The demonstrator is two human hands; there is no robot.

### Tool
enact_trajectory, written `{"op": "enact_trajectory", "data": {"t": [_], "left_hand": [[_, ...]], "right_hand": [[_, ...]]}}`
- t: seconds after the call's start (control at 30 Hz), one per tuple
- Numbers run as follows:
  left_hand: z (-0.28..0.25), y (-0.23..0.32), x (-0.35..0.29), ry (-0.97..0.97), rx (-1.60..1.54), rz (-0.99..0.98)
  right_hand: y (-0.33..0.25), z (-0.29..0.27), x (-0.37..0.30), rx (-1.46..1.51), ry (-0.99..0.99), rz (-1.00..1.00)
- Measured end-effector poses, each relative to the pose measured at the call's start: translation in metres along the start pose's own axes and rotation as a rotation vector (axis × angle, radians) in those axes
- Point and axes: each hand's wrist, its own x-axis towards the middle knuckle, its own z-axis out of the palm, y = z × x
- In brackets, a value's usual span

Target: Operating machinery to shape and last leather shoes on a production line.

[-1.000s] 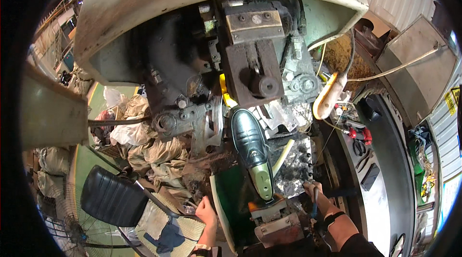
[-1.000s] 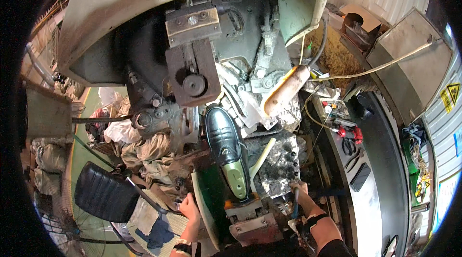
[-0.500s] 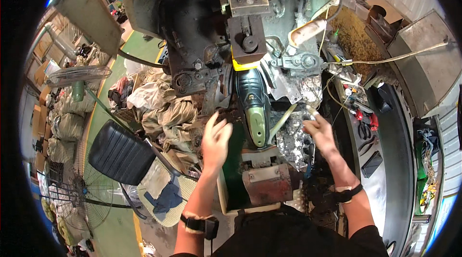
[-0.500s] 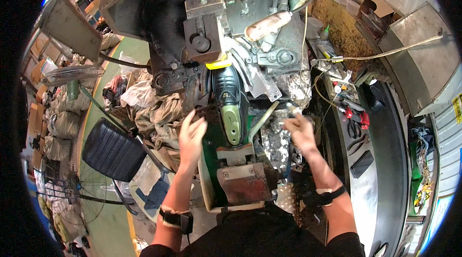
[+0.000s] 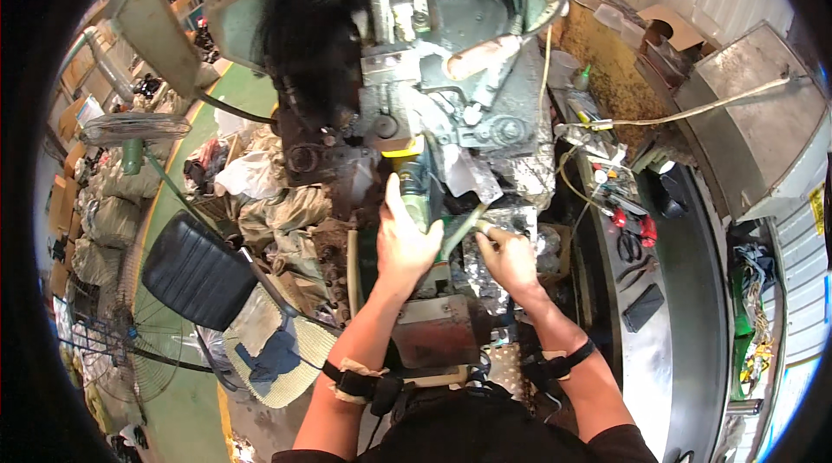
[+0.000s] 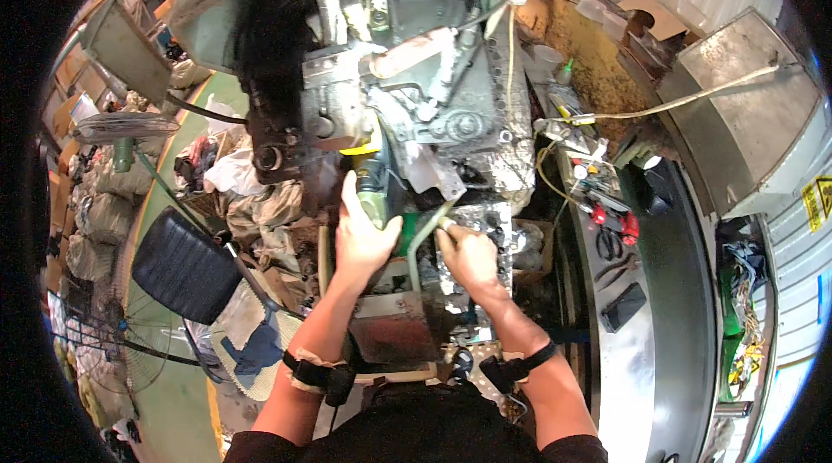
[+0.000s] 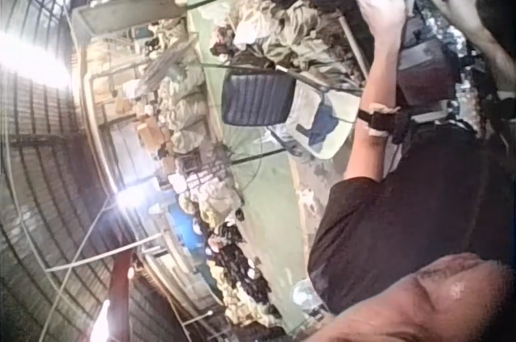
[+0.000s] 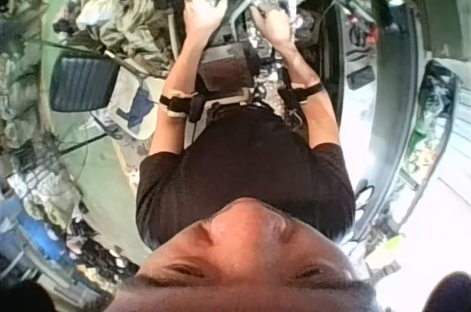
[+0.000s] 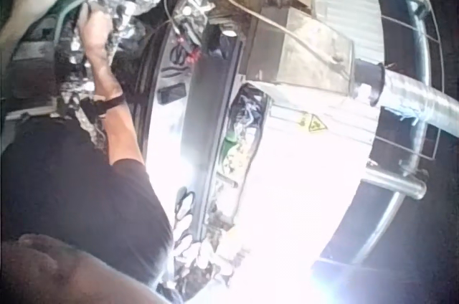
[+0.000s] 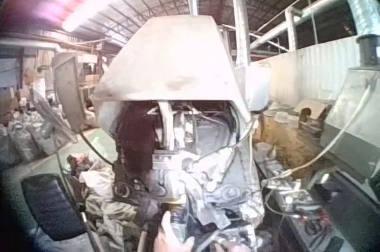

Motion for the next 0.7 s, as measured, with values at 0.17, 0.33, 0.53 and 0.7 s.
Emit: {"op": "enact_trajectory", "data": {"t": [0.17,0.33,0.53,0.7], "left_hand": [[-0.0005,0.0016,0.0009,0.015,0.019,0.018],[0.0,0.0046,0.0023,-0.028,0.002,-0.033],[-0.0006,0.0037,0.0003,-0.008,0.004,-0.027],[-0.0031,0.0052,-0.0002,-0.007,0.025,-0.01]], "right_hand": [[-0.0007,0.0011,0.0016,0.068,0.094,-0.041],[-0.0005,-0.0038,0.002,0.134,0.005,0.063],[0.0019,-0.0011,0.0009,0.143,0.033,0.043],[0.0012,-0.0005,0.0002,0.134,0.039,0.036]]}}
